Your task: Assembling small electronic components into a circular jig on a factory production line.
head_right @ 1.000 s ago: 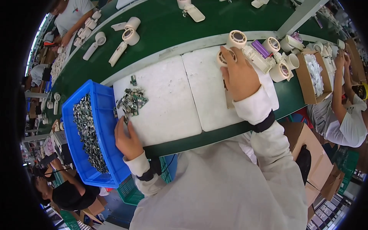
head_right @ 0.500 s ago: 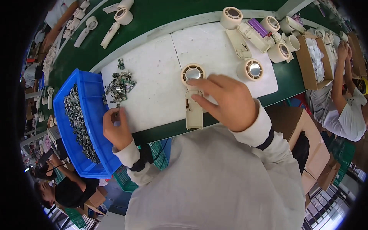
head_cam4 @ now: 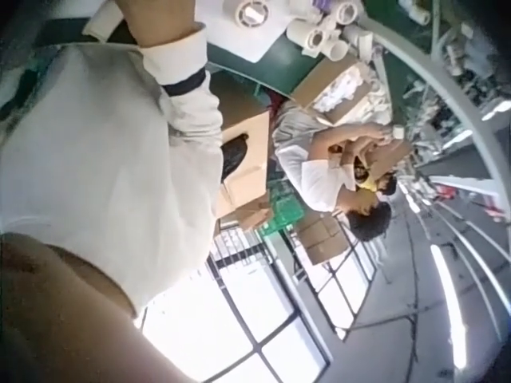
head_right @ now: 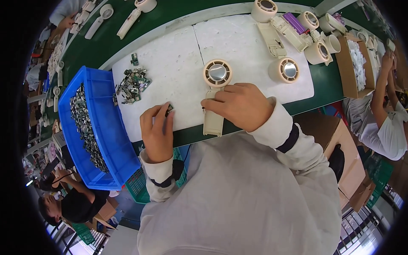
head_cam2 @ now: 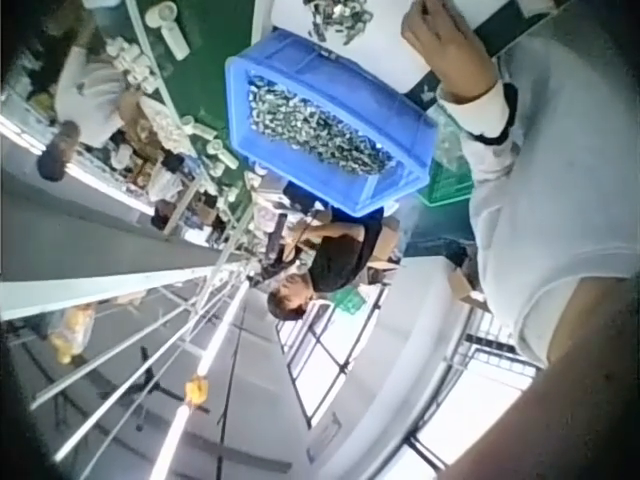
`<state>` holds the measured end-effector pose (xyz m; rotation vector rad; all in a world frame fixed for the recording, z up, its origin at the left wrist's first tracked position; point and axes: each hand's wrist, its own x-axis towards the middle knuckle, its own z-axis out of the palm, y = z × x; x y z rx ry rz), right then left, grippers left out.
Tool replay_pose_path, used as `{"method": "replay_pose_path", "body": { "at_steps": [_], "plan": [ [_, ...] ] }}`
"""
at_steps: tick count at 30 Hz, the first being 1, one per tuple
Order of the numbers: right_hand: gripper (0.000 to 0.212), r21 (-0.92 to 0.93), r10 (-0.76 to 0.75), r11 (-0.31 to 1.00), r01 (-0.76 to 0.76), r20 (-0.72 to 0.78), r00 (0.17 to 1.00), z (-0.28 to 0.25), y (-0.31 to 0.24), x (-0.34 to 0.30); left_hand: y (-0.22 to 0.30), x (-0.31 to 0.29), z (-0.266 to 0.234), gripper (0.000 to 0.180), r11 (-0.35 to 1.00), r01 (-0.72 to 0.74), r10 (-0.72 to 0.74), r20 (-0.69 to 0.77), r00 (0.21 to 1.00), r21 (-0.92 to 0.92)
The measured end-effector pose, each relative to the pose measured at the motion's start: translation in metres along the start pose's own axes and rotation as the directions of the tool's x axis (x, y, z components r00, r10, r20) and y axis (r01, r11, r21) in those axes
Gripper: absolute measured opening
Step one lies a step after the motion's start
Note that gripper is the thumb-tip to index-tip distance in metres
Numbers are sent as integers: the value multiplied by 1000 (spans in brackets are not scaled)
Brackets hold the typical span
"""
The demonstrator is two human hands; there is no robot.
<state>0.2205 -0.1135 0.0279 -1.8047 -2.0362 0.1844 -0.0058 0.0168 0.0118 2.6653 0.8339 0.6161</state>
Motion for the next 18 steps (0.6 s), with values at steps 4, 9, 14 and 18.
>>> {"method": "replay_pose_path", "body": {
  "at_steps": [4, 9, 14, 18],
  "plan": [
    [21, 161, 76, 985, -64, -71, 995, 8, -1, -1, 13, 7, -2, 24, 895, 161, -149, 61, 987, -417],
    [15, 350, 255, 918, -186, -161, 953, 15, -10, 7, 29, 15, 17, 26, 314, 481, -321, 385, 865, -819],
    [16, 396, 348, 879, -264, -158, 924, 14, -18, 5, 28, 15, 26, 27, 99, 515, -285, 472, 834, -852],
    [17, 413, 361, 868, -277, -141, 922, 14, -17, 6, 26, 12, 33, 28, 150, 456, -252, 412, 876, -877]
  ]
}}
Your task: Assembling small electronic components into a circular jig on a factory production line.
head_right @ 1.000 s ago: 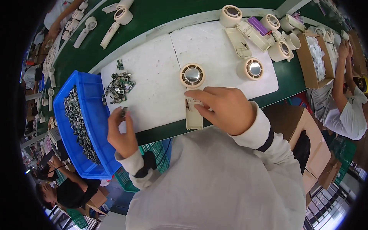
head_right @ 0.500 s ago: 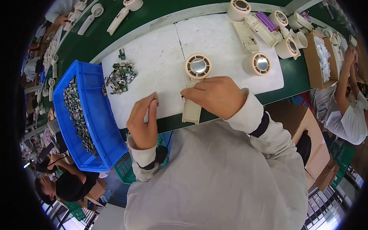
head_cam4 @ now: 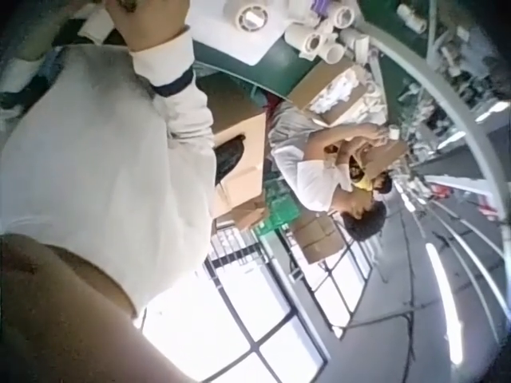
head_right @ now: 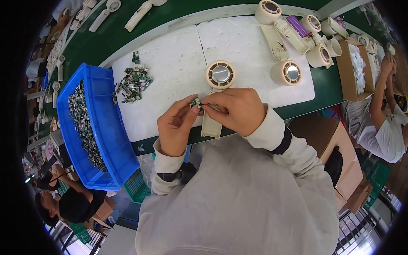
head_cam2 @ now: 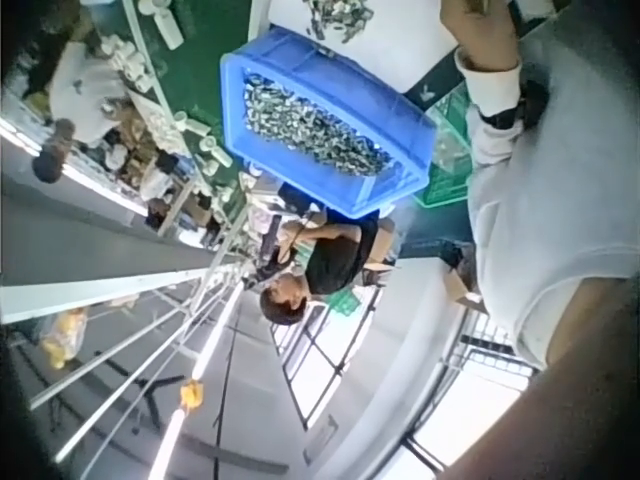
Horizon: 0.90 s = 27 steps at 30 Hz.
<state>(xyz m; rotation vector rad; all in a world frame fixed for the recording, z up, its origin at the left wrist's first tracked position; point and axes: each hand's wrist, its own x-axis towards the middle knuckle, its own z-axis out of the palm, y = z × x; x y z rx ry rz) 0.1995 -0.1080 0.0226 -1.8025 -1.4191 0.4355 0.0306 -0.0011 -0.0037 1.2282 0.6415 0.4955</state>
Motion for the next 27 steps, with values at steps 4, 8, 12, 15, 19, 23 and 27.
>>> {"method": "replay_pose_path", "body": {
  "at_steps": [4, 8, 12, 15, 19, 23, 27],
  "plan": [
    [18, -30, 5, 1000, -5, -10, 1000, 0, -5, 2, -1, -1, 6, 30, 941, -187, 201, -22, 979, 282],
    [19, -54, -27, 998, 26, -27, 999, 5, -2, 2, 11, -5, 10, 31, 809, -318, 348, 33, 937, 494],
    [19, 2, 17, 1000, -17, 1, 1000, 1, -2, 1, 9, -7, 12, 32, 868, -242, 287, -41, 957, 433],
    [18, 58, 59, 996, -61, 30, 998, -1, -2, 0, 3, -7, 7, 32, 937, -141, 180, -96, 979, 319],
    [17, 117, 110, 986, -115, 48, 993, -4, -4, -1, -1, -6, 0, 32, 987, -40, 52, -76, 996, 156],
    [15, 148, 151, 977, -154, 35, 988, -7, -5, -1, 1, -6, 1, 32, 996, -30, 31, -17, 999, 80],
    [15, 166, 151, 973, -159, 59, 987, -11, -5, -1, 2, -4, 1, 31, 993, -56, 55, 10, 998, 102]
  ]
}}
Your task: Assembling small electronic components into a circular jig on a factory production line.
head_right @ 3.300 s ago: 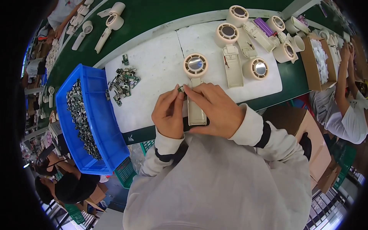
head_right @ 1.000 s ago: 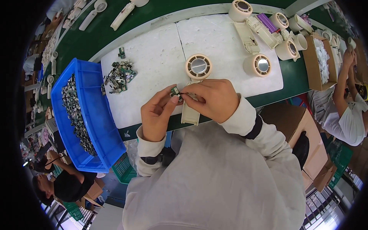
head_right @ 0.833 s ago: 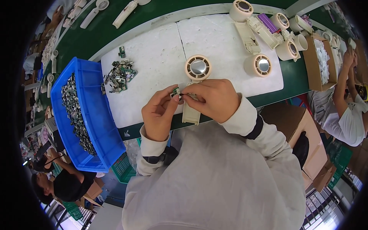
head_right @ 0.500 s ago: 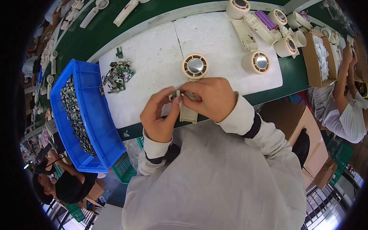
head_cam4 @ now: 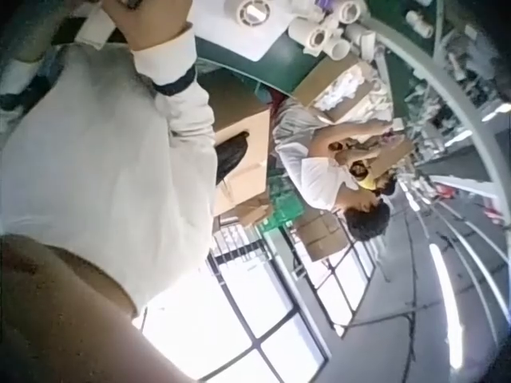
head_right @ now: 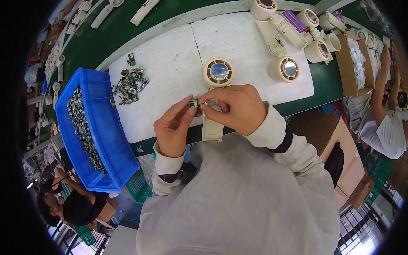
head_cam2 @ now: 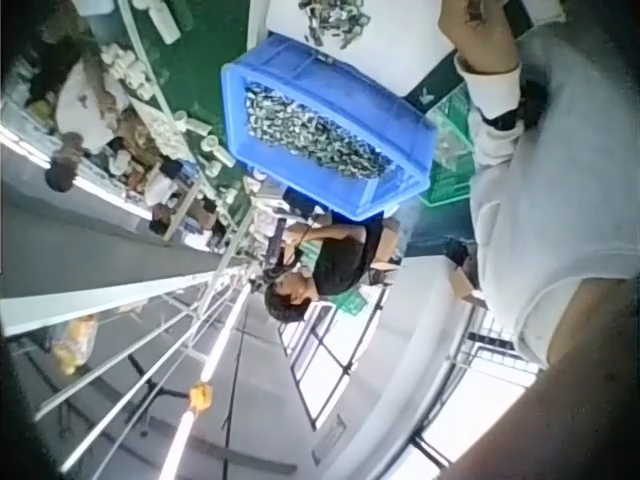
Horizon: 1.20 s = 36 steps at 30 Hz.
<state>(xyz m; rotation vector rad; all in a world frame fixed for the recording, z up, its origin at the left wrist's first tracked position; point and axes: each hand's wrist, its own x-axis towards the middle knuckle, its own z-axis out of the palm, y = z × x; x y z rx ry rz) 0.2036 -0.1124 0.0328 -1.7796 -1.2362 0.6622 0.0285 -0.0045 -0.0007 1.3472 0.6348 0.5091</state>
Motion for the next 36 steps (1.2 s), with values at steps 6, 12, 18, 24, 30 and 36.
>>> {"method": "replay_pose_path", "body": {
  "at_steps": [6, 12, 18, 24, 30, 36],
  "plan": [
    [16, 22, 15, 1000, -16, 40, 999, -7, -2, 0, -4, 4, -10, 29, 980, -168, 155, 119, 981, 110],
    [14, 212, 150, 961, -178, 141, 979, -15, 3, -3, -3, 8, -13, 27, 979, 76, -37, 201, 979, -188],
    [15, 240, 132, 954, -178, 194, 972, -18, 3, 0, -5, 8, -15, 23, 977, 82, -30, 255, 966, -196],
    [15, 226, 158, 955, -190, 153, 976, -13, 3, -7, -4, 1, -9, 22, 998, 1, 12, 193, 981, -67],
    [21, 164, -117, 978, 127, -69, 991, -1, 10, -9, -6, 7, -2, 26, 985, 15, -4, 70, 998, -169],
    [25, -54, -335, 941, 333, -33, 942, 1, 17, -4, -2, 5, -2, 28, 988, 52, -44, 61, 997, -146]
  ]
}}
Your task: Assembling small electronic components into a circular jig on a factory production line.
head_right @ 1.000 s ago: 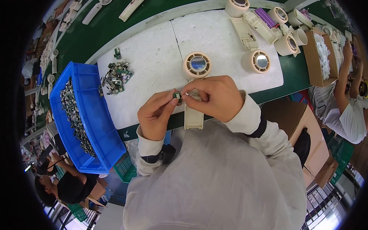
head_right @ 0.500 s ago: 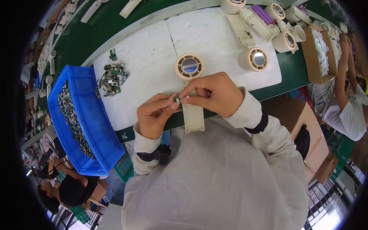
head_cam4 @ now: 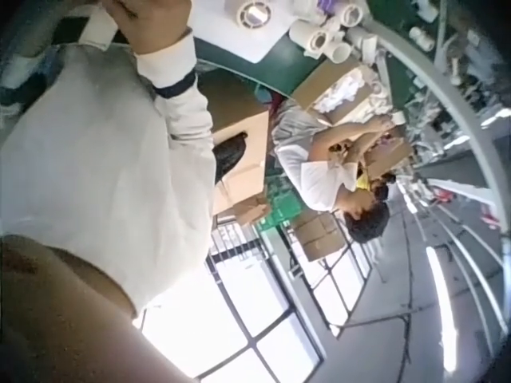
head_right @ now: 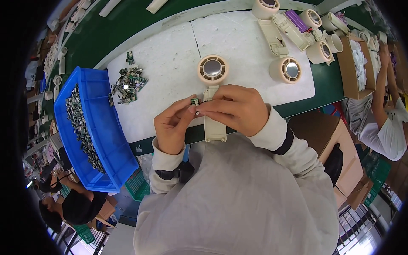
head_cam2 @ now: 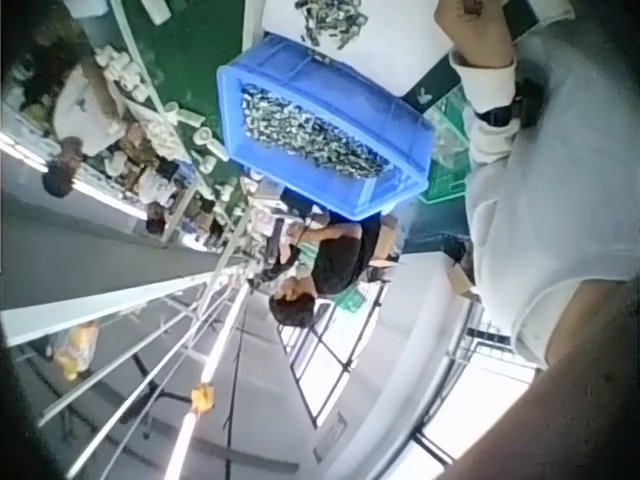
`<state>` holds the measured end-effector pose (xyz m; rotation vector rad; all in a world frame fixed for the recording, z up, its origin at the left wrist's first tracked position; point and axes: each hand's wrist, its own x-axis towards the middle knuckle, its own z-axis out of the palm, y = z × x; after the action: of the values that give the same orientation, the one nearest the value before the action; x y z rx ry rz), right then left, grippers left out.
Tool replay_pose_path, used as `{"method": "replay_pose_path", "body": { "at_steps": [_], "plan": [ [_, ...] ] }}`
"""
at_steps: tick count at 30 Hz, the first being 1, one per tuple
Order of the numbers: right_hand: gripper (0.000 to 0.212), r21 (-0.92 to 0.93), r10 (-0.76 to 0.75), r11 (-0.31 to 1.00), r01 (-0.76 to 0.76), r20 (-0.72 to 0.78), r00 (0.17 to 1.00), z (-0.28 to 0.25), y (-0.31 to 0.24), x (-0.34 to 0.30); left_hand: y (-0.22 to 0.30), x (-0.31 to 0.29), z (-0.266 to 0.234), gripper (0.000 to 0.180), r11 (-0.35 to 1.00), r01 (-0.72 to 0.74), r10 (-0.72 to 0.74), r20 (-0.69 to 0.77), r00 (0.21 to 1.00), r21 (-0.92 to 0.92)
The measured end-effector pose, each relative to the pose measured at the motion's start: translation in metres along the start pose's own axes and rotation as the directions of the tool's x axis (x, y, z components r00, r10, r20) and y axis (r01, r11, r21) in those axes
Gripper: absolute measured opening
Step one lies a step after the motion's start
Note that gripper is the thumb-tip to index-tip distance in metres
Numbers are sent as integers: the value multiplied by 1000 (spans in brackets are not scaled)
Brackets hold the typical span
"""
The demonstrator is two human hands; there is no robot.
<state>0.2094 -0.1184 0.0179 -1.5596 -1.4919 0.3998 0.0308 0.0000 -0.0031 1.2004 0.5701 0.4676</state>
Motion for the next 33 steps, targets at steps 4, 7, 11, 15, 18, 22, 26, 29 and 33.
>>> {"method": "replay_pose_path", "body": {
  "at_steps": [4, 7, 11, 15, 18, 22, 26, 29, 33],
  "plan": [
    [23, -105, -76, 991, 77, 10, 997, 1, 1, 3, 1, 1, -1, 28, 999, 41, -41, 8, 999, -8],
    [21, -133, -102, 986, 102, 5, 995, 0, 0, 3, -1, 2, -1, 28, 998, 54, -53, 25, 998, -32],
    [18, 6, 217, 976, -217, 17, 976, -12, -16, 4, -4, 0, 3, 27, 996, -83, 83, 5, 997, 45],
    [16, -27, 211, 977, -209, 118, 970, -20, -13, 11, -7, 1, 3, 27, 930, -250, 237, 79, 968, 269],
    [15, -54, 113, 993, -106, 155, 981, -25, -11, 16, -7, 0, 3, 27, 933, -233, 225, 63, 972, 274],
    [14, -57, 110, 993, -102, 182, 977, -29, -13, 17, -10, 0, 4, 27, 947, -229, 224, 46, 973, 224],
    [15, -109, 39, 994, -22, 156, 987, -26, -9, 16, -11, -2, 2, 27, 936, -248, 242, 55, 969, 249],
    [15, -128, -4, 992, 21, 132, 991, -24, -8, 16, -10, -4, 3, 28, 906, -273, 265, 70, 962, 322],
    [15, -20, 145, 989, -144, 78, 986, -16, -13, 10, -4, -12, 12, 29, 824, -262, 297, 9, 955, 502]
  ]
}}
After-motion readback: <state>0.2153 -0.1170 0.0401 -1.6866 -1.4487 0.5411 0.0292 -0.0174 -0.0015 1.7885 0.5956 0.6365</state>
